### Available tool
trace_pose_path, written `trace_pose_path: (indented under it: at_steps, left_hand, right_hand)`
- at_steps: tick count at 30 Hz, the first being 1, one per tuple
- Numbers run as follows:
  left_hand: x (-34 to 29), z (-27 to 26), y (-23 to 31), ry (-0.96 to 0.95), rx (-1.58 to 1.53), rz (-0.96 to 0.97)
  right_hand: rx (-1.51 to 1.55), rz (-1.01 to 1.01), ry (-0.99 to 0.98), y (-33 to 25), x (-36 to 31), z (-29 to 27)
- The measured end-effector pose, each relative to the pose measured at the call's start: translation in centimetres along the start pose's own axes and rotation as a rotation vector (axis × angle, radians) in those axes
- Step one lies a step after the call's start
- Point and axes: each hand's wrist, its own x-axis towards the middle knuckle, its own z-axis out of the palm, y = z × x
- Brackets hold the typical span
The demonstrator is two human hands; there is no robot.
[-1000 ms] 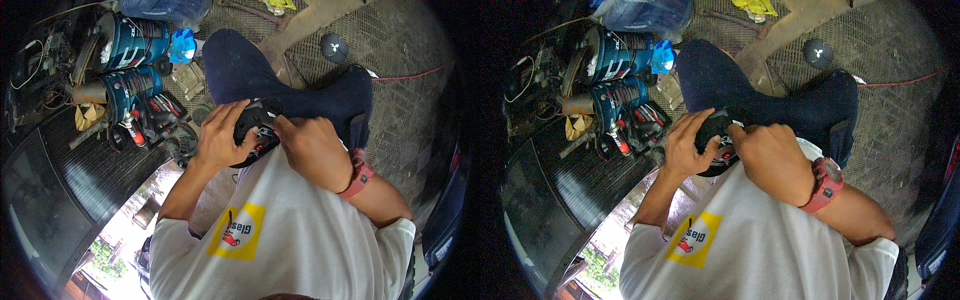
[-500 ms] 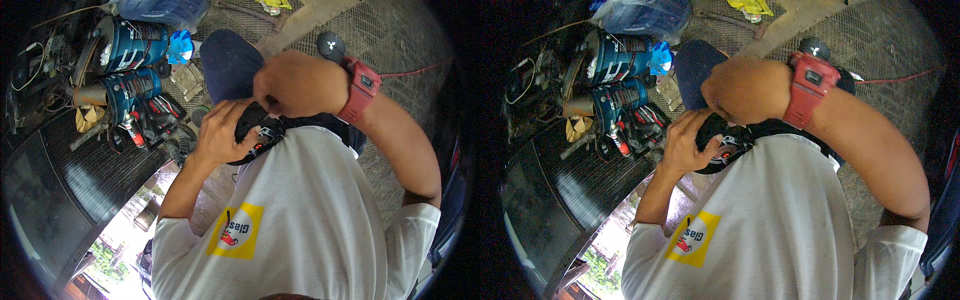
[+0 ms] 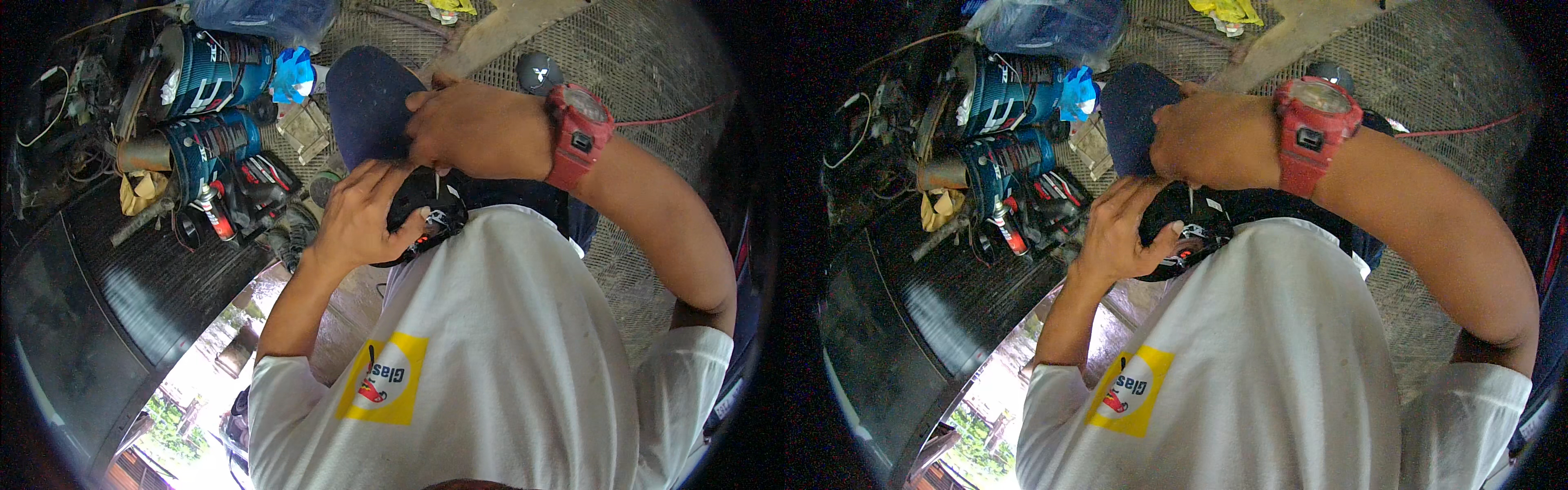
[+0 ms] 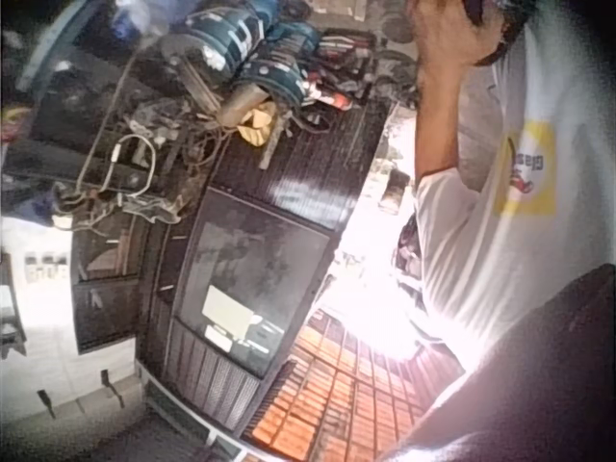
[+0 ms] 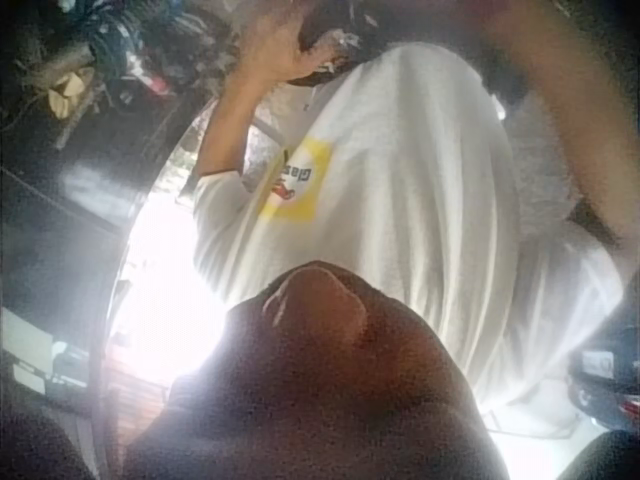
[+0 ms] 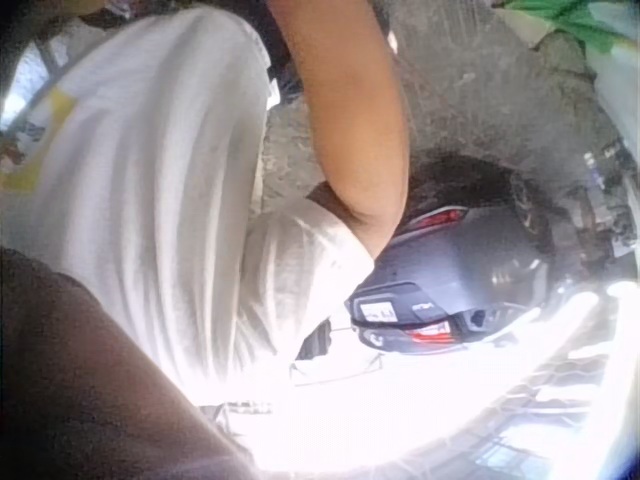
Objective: The person uses a thin metal tool to pry and manipulate small internal components and wires within a black plastic automotive housing held in their hands.
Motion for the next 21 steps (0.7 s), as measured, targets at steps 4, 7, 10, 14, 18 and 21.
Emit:
trace_pose_path:
  at_steps: [4, 7, 10, 14, 18, 21]
  left_hand:
    - [0.2, -0.1, -0.2, 0.039, -0.038, -0.011]
    - [-0.4, 0.1, -0.7, 0.069, -0.046, -0.041]
    - [-0.6, 0.3, -1.1, 0.076, -0.061, -0.064]
    - [-0.3, 0.4, -1.1, 0.069, -0.070, -0.058]
    - [0.0, 0.2, -0.8, 0.047, -0.043, -0.054]
    - [0.1, 0.2, -0.4, 0.065, -0.036, -0.057]
  right_hand:
    - [-0.081, 0.014, 0.081, -0.9, -1.8, -1.3]
    - [-0.043, 0.143, 0.213, -3.2, -4.6, -1.1]
    - [0.187, 0.347, 0.307, -6.1, -7.2, 0.4]
    - [0.416, 0.501, 0.408, -9.0, -8.8, 2.7]
    - [0.506, 0.543, 0.429, -10.0, -8.9, 3.4]
    - [0.525, 0.540, 0.449, -10.4, -8.7, 3.5]
